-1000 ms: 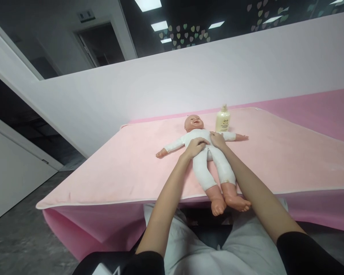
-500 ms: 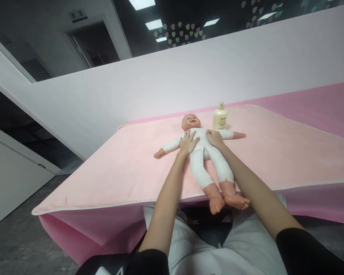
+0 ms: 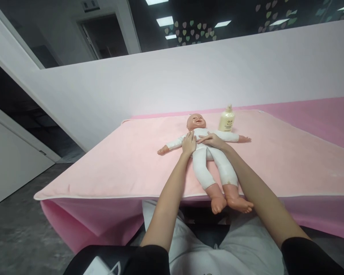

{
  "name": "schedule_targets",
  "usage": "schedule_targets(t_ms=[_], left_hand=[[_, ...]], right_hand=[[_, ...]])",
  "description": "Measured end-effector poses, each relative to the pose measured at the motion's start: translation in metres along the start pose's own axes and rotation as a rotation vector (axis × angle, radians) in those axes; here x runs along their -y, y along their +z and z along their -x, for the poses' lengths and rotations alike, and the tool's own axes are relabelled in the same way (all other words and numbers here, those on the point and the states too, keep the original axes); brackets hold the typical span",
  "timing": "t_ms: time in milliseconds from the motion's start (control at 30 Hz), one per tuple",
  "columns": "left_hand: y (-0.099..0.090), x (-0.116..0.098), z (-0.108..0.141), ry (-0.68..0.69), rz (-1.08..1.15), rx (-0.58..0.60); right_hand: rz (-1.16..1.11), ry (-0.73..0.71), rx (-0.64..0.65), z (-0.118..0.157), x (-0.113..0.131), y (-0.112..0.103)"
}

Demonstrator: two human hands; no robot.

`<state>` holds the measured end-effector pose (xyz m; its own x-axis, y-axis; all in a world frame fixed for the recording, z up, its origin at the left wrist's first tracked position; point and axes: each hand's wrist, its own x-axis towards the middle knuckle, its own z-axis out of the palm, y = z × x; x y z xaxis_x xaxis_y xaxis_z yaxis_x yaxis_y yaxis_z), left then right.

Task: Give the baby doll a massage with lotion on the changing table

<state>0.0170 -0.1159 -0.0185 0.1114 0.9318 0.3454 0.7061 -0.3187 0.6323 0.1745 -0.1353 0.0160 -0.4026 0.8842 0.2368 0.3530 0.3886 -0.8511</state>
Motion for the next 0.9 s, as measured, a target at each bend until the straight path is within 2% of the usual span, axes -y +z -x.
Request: schedule_targets(t_ms=[233,400,533,733,900], left_hand=[[0.003,0.000,-0.003,0.000,-0.034,-0.010],[0.003,-0.001,-0.003,-0.007,-0.037,0.014],[0.000,-0.003,0.000,-0.006,-0.043,0.015],[0.000,-0.003,0.000,0.005,-0.031,0.018],[0.001,-0.001,-0.002,0.010,0.020,0.000]], right_hand=[[0.343,-0.003,0.034,-0.006,-0.006,0.004],[0.588,0.112,0.048,-0.012,-0.001,0.010],[0.729,0.242,-0.031,-0.018,-0.001,0.012],[0.765,0.366,-0.121,-0.020,-0.003,0.014],[0.689,0.471,-0.333,-0.016,-0.010,0.012]])
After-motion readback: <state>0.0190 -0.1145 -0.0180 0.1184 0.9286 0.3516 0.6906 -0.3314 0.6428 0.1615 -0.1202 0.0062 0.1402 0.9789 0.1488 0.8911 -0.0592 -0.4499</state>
